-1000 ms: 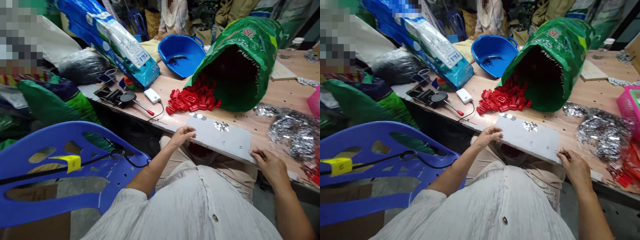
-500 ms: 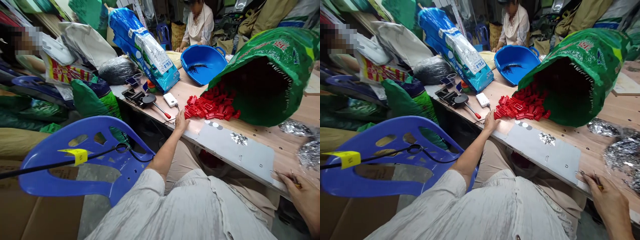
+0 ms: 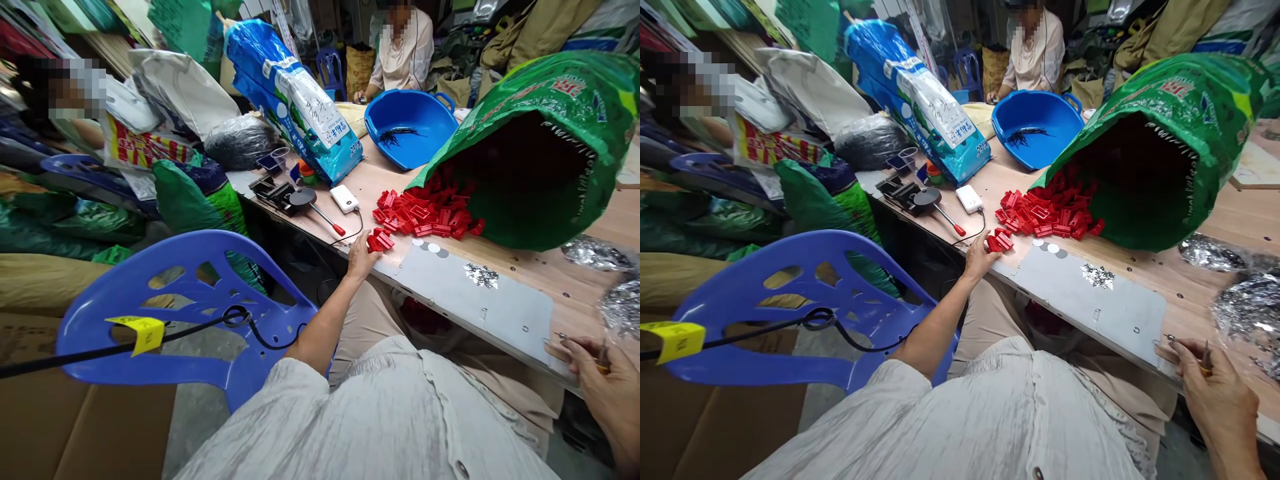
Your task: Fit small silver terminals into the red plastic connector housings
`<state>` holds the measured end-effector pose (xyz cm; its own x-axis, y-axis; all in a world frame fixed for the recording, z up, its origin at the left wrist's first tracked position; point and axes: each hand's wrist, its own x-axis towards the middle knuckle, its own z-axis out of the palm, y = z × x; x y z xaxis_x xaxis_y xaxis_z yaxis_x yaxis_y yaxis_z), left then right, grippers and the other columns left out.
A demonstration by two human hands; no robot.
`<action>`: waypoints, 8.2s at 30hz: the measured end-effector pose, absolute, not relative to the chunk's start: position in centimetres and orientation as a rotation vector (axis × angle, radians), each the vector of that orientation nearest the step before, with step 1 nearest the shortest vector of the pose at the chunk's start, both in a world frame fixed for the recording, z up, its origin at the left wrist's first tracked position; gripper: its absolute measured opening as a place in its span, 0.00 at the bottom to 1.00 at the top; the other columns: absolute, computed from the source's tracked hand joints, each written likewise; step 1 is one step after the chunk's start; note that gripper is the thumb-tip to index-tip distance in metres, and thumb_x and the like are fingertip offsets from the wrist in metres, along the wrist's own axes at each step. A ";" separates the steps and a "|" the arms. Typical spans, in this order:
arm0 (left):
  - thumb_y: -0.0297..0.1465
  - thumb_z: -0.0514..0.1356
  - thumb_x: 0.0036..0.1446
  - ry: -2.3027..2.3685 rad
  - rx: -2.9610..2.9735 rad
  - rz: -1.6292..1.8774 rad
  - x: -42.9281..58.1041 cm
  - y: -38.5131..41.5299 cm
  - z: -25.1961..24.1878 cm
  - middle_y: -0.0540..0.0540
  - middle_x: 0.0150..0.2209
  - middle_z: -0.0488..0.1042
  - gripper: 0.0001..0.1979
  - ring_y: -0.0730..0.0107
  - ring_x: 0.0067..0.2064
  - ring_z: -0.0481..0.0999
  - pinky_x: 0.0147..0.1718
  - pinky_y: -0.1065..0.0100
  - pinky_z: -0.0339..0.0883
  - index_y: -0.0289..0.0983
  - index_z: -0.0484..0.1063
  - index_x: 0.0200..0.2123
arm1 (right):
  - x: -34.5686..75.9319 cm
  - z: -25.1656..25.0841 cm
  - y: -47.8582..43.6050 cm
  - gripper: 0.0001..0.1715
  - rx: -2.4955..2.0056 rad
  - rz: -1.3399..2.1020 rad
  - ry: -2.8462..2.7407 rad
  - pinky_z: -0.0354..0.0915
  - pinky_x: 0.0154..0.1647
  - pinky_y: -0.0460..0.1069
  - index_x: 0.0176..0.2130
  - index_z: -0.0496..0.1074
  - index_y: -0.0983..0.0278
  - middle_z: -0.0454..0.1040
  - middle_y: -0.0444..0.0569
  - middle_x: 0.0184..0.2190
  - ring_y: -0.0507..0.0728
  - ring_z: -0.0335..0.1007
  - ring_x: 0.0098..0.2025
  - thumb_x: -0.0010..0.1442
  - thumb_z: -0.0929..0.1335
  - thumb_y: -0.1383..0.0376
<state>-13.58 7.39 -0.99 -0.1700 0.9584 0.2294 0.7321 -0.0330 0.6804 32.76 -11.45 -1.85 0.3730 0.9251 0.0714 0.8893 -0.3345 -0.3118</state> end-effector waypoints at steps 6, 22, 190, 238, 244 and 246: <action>0.26 0.67 0.48 1.803 1.800 1.069 -11.6 8.1 -0.5 0.39 0.55 0.70 0.32 0.56 0.56 0.70 0.55 0.59 0.64 0.38 0.64 0.58 | 29.7 0.8 -10.5 0.11 -2.209 0.435 -1.320 0.64 0.38 0.58 0.36 0.68 0.45 0.79 0.54 0.39 0.65 0.77 0.40 0.55 0.65 0.46; 0.26 0.72 0.40 0.848 1.057 1.242 -5.6 2.6 2.3 0.47 0.51 0.68 0.32 0.71 0.39 0.79 0.42 0.66 0.72 0.41 0.64 0.49 | 26.3 1.3 -9.5 0.21 -2.008 0.460 -1.222 0.64 0.36 0.52 0.41 0.74 0.57 0.79 0.48 0.38 0.61 0.74 0.37 0.54 0.68 0.48; 0.32 0.66 0.54 0.995 1.956 1.359 0.7 -5.6 1.8 0.44 0.39 0.75 0.12 0.63 0.44 0.74 0.44 0.62 0.69 0.40 0.72 0.43 | 17.5 2.7 -5.7 0.17 -1.372 1.202 -1.350 0.65 0.37 0.49 0.37 0.71 0.62 0.73 0.46 0.34 0.54 0.68 0.35 0.55 0.71 0.52; 0.27 0.66 0.50 0.989 1.813 1.085 -0.6 -1.9 0.1 0.45 0.41 0.75 0.13 0.64 0.45 0.74 0.48 0.63 0.66 0.39 0.74 0.41 | 19.2 1.5 -5.6 0.22 -1.626 0.658 -1.841 0.65 0.42 0.53 0.53 0.73 0.60 0.73 0.52 0.37 0.59 0.71 0.39 0.66 0.60 0.56; 0.24 0.65 0.49 0.872 1.836 0.873 -1.1 0.3 -0.2 0.47 0.42 0.77 0.18 0.67 0.42 0.75 0.46 0.66 0.67 0.39 0.75 0.45 | 18.8 1.6 -5.6 0.13 -1.689 0.725 -1.888 0.65 0.39 0.53 0.44 0.75 0.56 0.79 0.46 0.36 0.57 0.73 0.33 0.62 0.66 0.58; 0.23 0.64 0.49 0.818 1.844 0.833 -1.1 0.6 -0.3 0.47 0.42 0.78 0.19 0.68 0.43 0.76 0.46 0.67 0.67 0.39 0.75 0.46 | 18.6 1.7 -5.4 0.11 -1.659 0.705 -1.939 0.65 0.40 0.53 0.42 0.76 0.56 0.79 0.46 0.38 0.58 0.74 0.36 0.62 0.66 0.60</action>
